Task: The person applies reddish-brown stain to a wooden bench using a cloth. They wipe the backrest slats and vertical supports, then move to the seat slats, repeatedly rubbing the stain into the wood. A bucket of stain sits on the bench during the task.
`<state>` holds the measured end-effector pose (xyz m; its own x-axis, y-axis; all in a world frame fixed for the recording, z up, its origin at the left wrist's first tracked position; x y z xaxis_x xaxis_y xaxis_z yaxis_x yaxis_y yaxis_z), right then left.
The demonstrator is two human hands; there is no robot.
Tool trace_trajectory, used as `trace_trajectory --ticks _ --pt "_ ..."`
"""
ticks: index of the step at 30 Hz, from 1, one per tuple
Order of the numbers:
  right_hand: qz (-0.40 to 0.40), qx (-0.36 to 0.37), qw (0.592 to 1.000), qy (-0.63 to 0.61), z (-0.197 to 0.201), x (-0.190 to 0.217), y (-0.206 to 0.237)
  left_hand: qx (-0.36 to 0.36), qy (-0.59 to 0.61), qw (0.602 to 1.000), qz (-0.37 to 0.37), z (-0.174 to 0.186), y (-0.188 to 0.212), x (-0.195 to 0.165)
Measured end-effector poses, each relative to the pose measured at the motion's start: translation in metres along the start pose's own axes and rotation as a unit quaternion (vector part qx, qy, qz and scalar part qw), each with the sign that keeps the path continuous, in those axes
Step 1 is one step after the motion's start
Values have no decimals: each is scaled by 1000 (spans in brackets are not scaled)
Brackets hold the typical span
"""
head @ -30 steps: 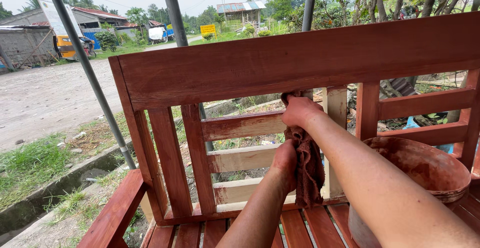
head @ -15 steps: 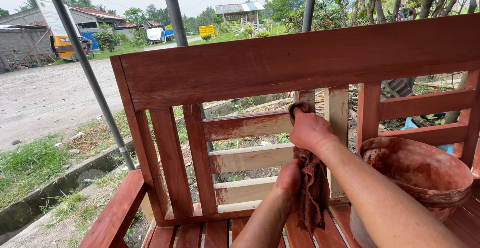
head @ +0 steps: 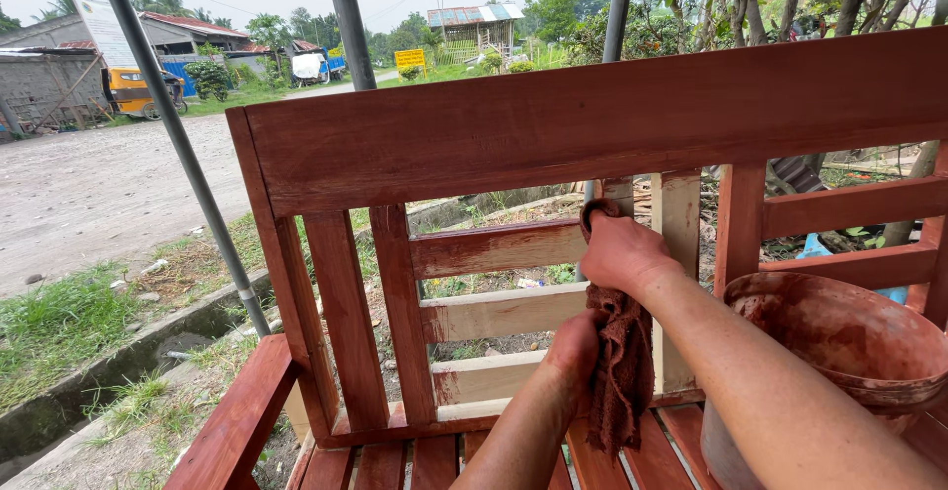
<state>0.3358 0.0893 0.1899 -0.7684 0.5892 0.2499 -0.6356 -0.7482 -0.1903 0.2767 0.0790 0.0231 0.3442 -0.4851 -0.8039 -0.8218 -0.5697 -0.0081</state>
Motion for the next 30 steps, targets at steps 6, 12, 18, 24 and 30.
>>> trace_trajectory --ticks 6,12,18,24,30 --pt "-3 -21 998 60 7 1 -6 -4 -17 1000 -25 -20 -10 -7" --pt "-6 -28 994 103 15 10 -10 -21 -8 999 -44 -29 -5 -22" --pt "8 -56 996 70 14 -1 7 1 -19 1000 -8 -28 -7 -6" --pt "4 -47 997 60 15 14 -13 -45 12 998 -41 -15 -16 -21" --pt "3 -45 999 24 17 8 -6 -13 9 999 -37 -12 -4 -25"
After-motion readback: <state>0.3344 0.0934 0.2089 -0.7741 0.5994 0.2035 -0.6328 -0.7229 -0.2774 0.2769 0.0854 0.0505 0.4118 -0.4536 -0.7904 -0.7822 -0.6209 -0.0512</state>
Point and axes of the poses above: each hand's wrist, its own y-axis away from the middle knuckle, its own z-axis out of the back of the hand, x = y × z, the point moved 8 cm from there along -y, towards the middle knuckle, and after that the axes turned 11 degrees about -z, right-handed, at the moved point
